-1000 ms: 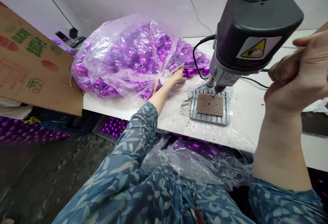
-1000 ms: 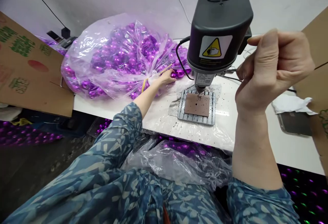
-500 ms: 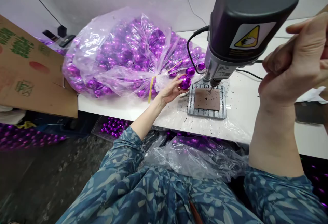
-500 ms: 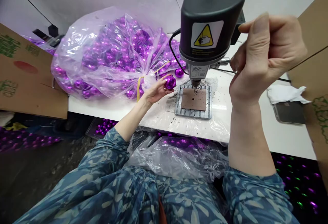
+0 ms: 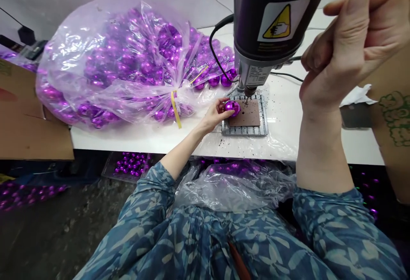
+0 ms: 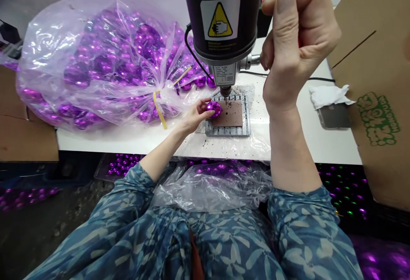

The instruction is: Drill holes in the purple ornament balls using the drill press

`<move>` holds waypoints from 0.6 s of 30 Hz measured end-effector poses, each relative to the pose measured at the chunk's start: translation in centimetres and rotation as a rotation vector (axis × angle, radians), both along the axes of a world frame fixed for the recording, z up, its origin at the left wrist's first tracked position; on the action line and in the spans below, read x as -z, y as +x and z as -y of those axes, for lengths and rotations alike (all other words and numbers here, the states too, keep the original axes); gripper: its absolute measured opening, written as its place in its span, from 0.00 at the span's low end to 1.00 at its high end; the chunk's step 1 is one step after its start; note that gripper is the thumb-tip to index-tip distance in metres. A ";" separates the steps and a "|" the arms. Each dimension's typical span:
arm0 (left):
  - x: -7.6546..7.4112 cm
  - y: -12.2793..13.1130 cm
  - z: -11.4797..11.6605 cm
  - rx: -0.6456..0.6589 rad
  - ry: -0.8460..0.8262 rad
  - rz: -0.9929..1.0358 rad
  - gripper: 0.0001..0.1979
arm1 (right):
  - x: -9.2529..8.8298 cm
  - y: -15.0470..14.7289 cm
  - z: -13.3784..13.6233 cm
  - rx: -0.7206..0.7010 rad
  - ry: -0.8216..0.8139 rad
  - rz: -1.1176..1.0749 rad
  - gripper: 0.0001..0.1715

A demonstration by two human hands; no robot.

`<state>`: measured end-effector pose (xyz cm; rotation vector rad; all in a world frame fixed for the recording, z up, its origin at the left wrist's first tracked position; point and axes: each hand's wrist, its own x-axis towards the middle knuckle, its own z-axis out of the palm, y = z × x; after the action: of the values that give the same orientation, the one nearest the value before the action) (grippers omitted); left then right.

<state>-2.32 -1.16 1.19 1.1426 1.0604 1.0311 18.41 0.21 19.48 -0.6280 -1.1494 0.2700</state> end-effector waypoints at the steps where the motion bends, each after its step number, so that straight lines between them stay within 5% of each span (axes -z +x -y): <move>1: 0.2 0.1 -0.2 -0.015 0.028 -0.053 0.30 | 0.0 -0.1 0.1 0.016 -0.011 0.009 0.34; 12: 0.3 1.7 -1.5 0.060 0.217 -0.379 0.32 | -0.2 0.0 0.6 -0.039 -0.012 -0.013 0.31; 18: 0.7 3.6 -0.7 0.042 0.432 -0.526 0.30 | 0.0 0.1 0.6 0.091 -0.062 0.075 0.37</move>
<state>1.24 -0.43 0.50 1.8492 1.2427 0.9745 18.48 -0.40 19.50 -0.7481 -1.1850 0.2066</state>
